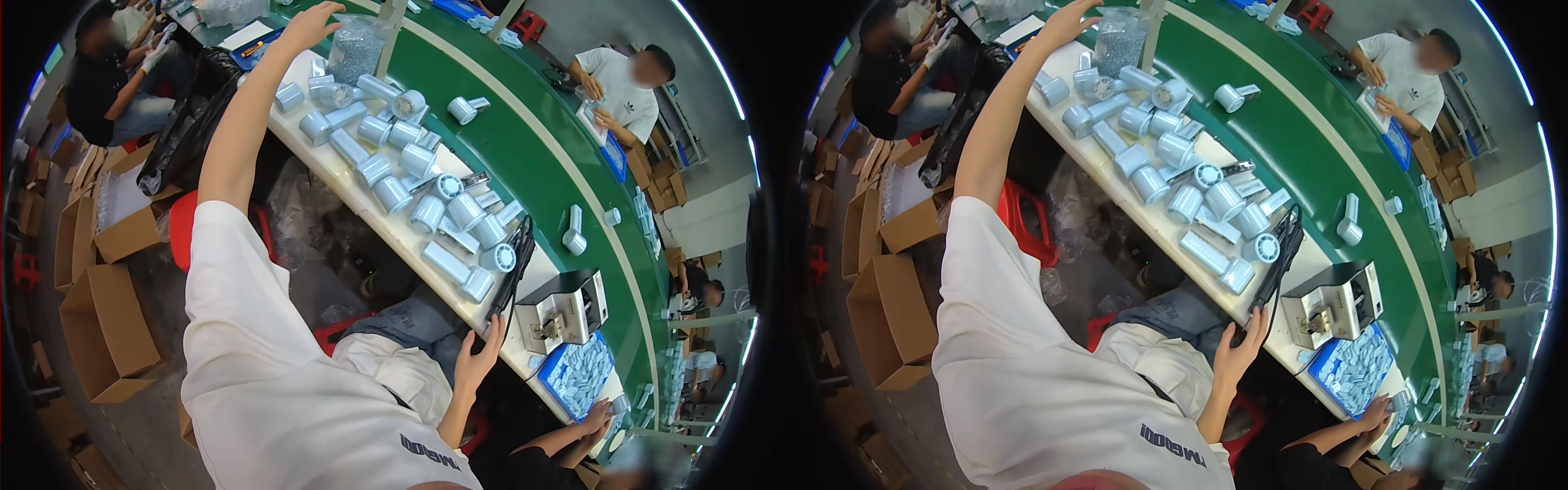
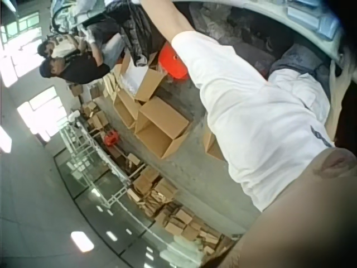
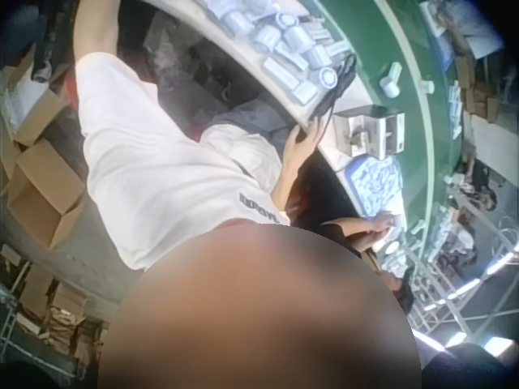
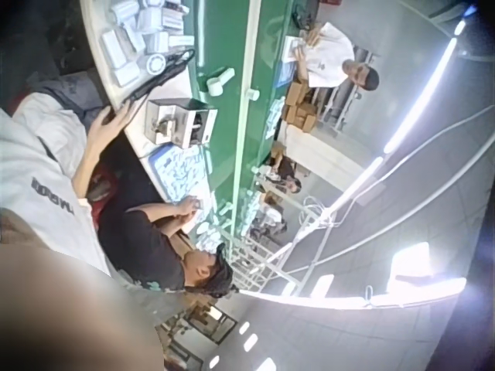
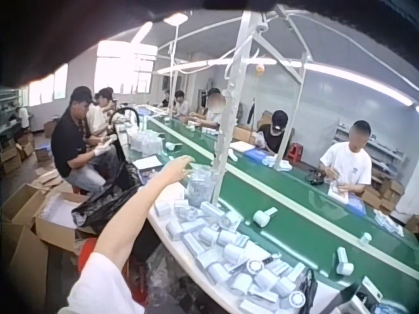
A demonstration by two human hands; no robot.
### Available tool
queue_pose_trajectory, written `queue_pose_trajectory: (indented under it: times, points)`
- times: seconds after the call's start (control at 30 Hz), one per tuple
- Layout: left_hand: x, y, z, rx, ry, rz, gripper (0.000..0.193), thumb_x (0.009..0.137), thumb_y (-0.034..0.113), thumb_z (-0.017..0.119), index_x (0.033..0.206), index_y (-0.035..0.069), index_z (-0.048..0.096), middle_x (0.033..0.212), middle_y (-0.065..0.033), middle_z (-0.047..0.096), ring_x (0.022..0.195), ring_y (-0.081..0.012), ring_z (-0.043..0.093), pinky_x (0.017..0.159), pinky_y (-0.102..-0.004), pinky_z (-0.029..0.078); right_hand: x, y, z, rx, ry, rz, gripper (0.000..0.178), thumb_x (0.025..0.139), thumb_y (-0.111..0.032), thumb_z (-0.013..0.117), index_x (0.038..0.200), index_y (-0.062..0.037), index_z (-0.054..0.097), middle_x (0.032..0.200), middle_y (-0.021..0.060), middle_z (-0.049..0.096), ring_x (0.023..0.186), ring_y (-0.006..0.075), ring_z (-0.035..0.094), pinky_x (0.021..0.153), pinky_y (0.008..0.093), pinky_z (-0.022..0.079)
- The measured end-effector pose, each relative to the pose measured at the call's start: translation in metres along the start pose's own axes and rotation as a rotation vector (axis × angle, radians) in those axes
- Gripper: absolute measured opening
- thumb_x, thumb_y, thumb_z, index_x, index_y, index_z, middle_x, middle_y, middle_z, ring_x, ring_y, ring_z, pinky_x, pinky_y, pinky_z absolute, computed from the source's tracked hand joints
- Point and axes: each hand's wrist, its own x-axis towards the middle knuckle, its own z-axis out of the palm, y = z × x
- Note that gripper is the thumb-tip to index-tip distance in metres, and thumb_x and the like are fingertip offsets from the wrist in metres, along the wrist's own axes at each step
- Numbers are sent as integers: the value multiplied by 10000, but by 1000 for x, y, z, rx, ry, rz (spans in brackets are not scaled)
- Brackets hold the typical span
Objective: Using a handheld assembly tool to process plastic electronic components on a production line.
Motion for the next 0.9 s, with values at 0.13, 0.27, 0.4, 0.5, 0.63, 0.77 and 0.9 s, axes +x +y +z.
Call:
queue_pose_trajectory:
  times: [0.13, 0.27, 0.4, 0.5, 0.63, 0.77, 0.9]
  points:
    - [35, -10, 41, -33, 82, 64, 366, 839, 268, 613, 1161, 108, 548, 1064, -100, 595, 875, -329, 591, 760, -387, 473, -2, -1, 1, -14, 16, 42, 484, 811, -12, 560, 1282, -2, 449, 1357, 202, 415, 1247, 359, 411, 1024, 385, 326]
    - [50, -25, 52, -23, -197, 201, 405, 808, 259, 642, 1178, 126, 546, 1040, -95, 603, 932, -326, 579, 797, -398, 459, 2, 1, 4, -23, 24, 81, 480, 800, -1, 559, 1270, -1, 459, 1332, 207, 427, 1223, 369, 426, 999, 392, 350]
    - [69, 13, 40, -37, -560, 136, 323, 798, 232, 634, 1102, 126, 600, 1058, -70, 608, 987, -307, 569, 819, -409, 444, 5, 7, 2, -24, 41, 146, 472, 795, 3, 560, 1258, 3, 467, 1278, 204, 470, 1172, 363, 464, 978, 388, 369]
    - [63, 4, 47, -28, -446, 187, 254, 817, 212, 604, 1044, 100, 625, 1023, -84, 625, 957, -308, 578, 791, -383, 451, 8, 13, 2, 19, 44, 183, 467, 791, 5, 563, 1248, 7, 472, 1231, 202, 502, 1117, 354, 500, 957, 382, 386]
    - [50, 9, 63, -195, -231, 39, 194, 826, 171, 569, 970, 65, 644, 946, -104, 648, 890, -320, 597, 749, -368, 462, 9, 16, 4, 24, 101, 210, 465, 785, 5, 568, 1241, 14, 476, 1177, 201, 530, 1040, 335, 538, 928, 367, 406]
    - [43, 18, 71, -329, -75, -135, 182, 824, 118, 542, 960, 41, 635, 875, -132, 658, 828, -331, 615, 715, -361, 472, 9, 17, 2, 38, 100, 206, 468, 781, 2, 574, 1238, 18, 477, 1158, 198, 540, 1005, 320, 550, 903, 359, 420]
    - [41, 26, 70, -353, 2, -159, 183, 818, 81, 528, 962, 25, 627, 868, -151, 656, 827, -325, 624, 714, -352, 476, 9, 18, 1, 53, 91, 231, 468, 776, 0, 578, 1233, 19, 480, 1142, 193, 547, 1000, 318, 550, 894, 362, 424]
